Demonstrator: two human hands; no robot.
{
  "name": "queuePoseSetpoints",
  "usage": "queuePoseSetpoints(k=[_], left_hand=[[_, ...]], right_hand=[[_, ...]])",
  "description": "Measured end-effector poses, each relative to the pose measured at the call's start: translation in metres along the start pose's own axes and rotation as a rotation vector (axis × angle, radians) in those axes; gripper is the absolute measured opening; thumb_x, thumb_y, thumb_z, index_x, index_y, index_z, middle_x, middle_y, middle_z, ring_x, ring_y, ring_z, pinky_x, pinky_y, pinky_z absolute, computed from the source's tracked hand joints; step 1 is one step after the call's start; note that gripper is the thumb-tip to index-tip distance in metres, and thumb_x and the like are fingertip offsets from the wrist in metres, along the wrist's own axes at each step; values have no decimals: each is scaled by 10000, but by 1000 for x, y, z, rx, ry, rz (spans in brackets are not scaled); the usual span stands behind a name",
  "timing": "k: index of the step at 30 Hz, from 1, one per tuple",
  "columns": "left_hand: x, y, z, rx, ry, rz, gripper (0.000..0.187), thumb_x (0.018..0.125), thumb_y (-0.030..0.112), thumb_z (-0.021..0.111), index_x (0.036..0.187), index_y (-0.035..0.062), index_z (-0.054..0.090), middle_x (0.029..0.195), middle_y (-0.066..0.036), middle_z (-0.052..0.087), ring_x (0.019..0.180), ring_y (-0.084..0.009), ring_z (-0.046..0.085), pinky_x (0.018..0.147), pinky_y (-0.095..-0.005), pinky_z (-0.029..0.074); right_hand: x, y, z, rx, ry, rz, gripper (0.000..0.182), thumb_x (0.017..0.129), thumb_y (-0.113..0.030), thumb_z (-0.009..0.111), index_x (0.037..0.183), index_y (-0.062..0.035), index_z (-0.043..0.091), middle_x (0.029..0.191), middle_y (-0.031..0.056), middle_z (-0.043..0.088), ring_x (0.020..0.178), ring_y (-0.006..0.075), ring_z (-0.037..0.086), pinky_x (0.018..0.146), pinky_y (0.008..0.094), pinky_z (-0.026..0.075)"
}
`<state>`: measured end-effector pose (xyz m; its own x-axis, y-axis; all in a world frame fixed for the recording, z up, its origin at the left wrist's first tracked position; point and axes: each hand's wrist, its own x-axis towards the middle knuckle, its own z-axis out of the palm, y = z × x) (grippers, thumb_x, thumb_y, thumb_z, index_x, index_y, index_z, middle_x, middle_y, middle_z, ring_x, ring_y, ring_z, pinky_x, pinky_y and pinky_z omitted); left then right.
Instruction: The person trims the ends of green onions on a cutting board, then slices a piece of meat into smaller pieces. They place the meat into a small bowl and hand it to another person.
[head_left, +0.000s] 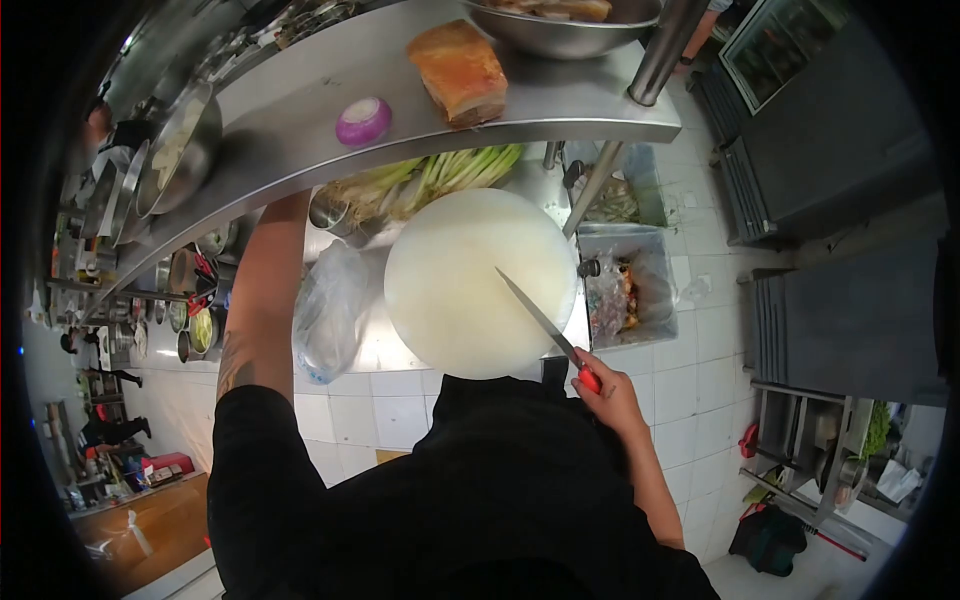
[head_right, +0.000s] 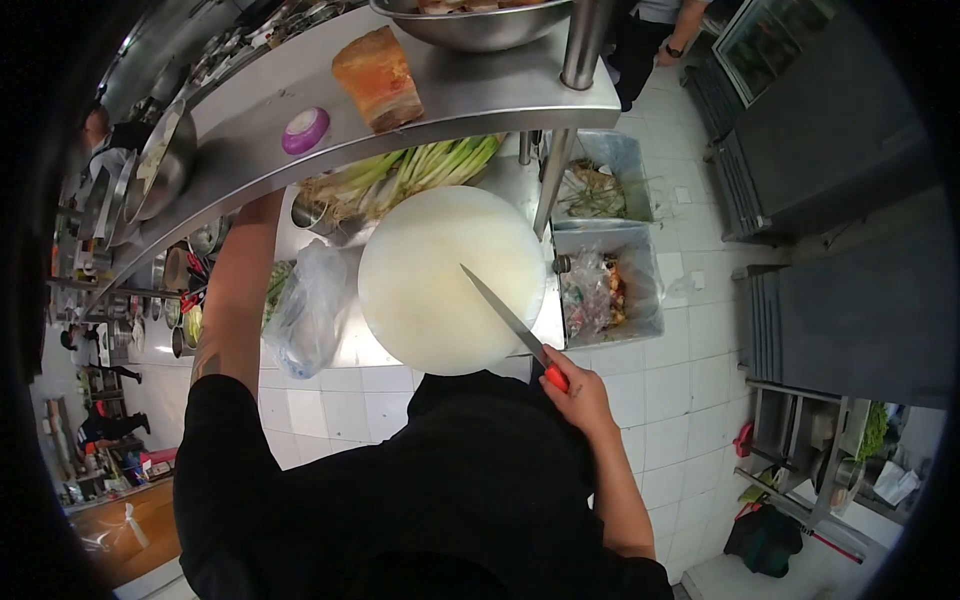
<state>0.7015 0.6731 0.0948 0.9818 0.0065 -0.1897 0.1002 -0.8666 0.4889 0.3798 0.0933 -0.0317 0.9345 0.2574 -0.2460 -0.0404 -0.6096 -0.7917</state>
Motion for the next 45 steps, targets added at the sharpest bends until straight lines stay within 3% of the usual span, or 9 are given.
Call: queuePoseSetpoints(k=[14, 20, 23, 26, 30, 32, 36, 37, 45], left_hand=[[-39, 9, 10, -153, 60, 42, 492, 866, 314, 837, 1269, 51, 731, 1106, -114, 748, 995, -235, 734, 825, -349, 600], [-63, 9, 21, -814, -148, -295, 332, 895, 221, 788, 1183, 62, 750, 946, -18, 674, 761, -126, 631, 666, -291, 535], [-59, -5, 49, -214, -320, -264, 281, 901, 157, 751, 1166, 62, 746, 859, 9, 635, 661, -93, 555, 588, -277, 470], [-86, 6, 57, -516, -219, -275, 251, 898, 123, 724, 1137, 53, 750, 825, 8, 633, 667, -89, 563, 580, -276, 451], [-139, 55, 88, -1130, -154, -220, 605, 919, 128, 744, 1502, 69, 593, 912, -8, 664, 705, -120, 589, 618, -297, 503], [-172, 84, 129, -870, -94, -269, 751, 959, 172, 774, 1638, 115, 459, 1017, -39, 701, 740, -130, 617, 650, -305, 529], [-204, 48, 239, -431, -5, 152, 740, 1007, 236, 775, 1649, 87, 439, 1143, -180, 778, 824, -227, 740, 743, -403, 601], [-217, 69, 226, -274, -51, 10, 731, 999, 275, 743, 1642, 116, 434, 1197, -265, 778, 949, -416, 780, 885, -493, 611], [-278, 64, 244, -344, 304, -267, 545, 969, 202, 768, 1477, 83, 610, 1054, -218, 803, 913, -358, 799, 832, -455, 615]], right_hand=[[0, -18, -7, -136, -23, 22, 600, 966, -266, 821, 1543, -214, 662, 1121, 212, 802, 1003, 426, 777, 893, 481, 613], [2, -21, 8, -92, 67, -85, 612, 961, -285, 834, 1539, -177, 665, 1183, 218, 799, 1039, 434, 774, 910, 482, 614], [9, -24, 7, -133, 55, -109, 613, 956, -249, 847, 1534, -151, 666, 1175, 228, 801, 1045, 422, 783, 915, 440, 611], [16, -26, 2, -139, 26, -96, 603, 969, -237, 849, 1532, -124, 664, 1171, 212, 815, 1022, 365, 801, 909, 399, 607], [20, -3, 3, 73, 38, -35, 572, 1016, -240, 827, 1533, -69, 654, 1082, 126, 832, 952, 225, 776, 895, 362, 597], [22, 8, 2, 171, 53, -9, 557, 1010, -261, 824, 1509, -68, 667, 1032, 146, 806, 921, 226, 766, 872, 376, 598], [31, 20, -11, 179, -1, 95, 504, 1033, -247, 804, 1465, -22, 672, 1015, 128, 774, 911, 175, 715, 864, 380, 596], [33, 8, -19, 204, -47, 136, 489, 1039, -242, 797, 1456, -19, 673, 1044, 141, 778, 930, 187, 729, 872, 381, 596], [61, -3, -31, 102, -275, -220, 474, 1073, -232, 763, 1474, -12, 642, 869, 49, 696, 591, 85, 602, 556, 291, 520]])
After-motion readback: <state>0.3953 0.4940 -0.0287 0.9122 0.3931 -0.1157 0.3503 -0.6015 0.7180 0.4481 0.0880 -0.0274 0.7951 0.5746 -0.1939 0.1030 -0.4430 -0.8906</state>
